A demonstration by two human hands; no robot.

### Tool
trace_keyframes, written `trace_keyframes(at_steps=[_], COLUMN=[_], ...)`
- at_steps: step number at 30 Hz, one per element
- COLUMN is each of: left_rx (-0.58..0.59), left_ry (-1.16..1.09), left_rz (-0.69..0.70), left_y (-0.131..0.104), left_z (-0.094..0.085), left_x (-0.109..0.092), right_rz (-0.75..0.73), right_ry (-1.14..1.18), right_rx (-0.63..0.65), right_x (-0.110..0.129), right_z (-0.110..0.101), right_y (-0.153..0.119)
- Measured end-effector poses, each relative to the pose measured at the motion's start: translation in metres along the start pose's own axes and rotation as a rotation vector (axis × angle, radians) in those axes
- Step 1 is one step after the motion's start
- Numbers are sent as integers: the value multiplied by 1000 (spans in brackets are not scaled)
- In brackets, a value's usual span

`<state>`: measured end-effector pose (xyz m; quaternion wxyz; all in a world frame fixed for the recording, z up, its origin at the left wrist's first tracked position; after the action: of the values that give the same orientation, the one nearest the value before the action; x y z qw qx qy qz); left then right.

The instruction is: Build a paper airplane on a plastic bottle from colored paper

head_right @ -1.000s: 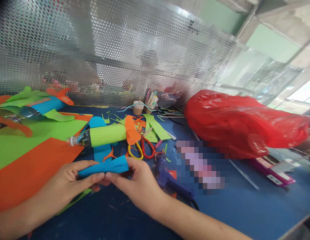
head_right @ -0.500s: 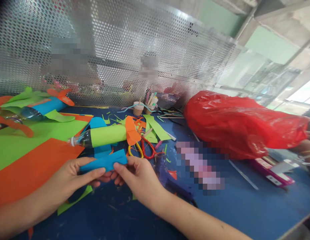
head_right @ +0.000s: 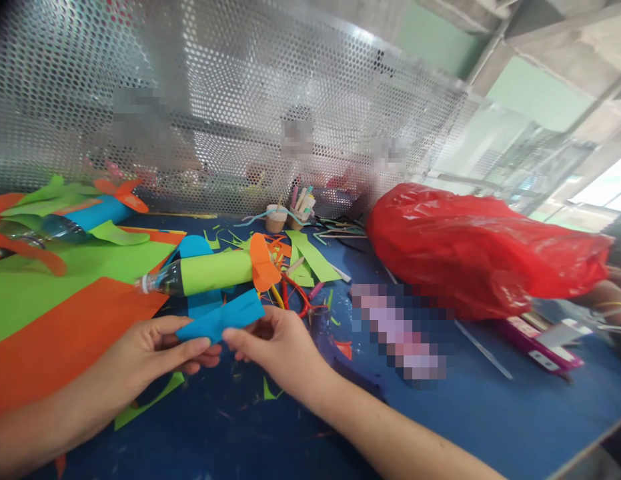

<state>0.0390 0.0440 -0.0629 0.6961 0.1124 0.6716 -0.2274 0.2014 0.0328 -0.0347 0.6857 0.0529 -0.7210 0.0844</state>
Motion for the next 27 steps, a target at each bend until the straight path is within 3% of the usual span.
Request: trace_keyframes(at_steps=[5,16,22,25,27], left_rx=[16,45,212,182,127], left_ry=[2,-38,-163,-72,15], left_rz=[-5,36,-42,-89,-73], left_y=[-4,1,-5,-8,-8], left_z=[5,1,11,13,13], left_x=[-1,-1,-2,-3,-4], right_rz=[46,-68,-164,-221,-226], right_ry=[-59,-96,-412,-540,-577], right_rx=[88,31,108,158,109], right_x=[-4,6,10,11,12], right_z=[11,0,5,11,11], right_y=[-7,-1,-8,-10,-10])
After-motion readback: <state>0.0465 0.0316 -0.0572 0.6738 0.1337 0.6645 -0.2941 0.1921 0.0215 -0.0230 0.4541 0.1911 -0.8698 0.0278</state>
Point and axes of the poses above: each hand's wrist, its own y-axis towards the middle knuckle, its own z-axis out of the palm, x = y × z, the point moved 5 cm from there along y, towards the middle knuckle, and after that the axes turned 3 degrees about y, right-handed, at the moved point
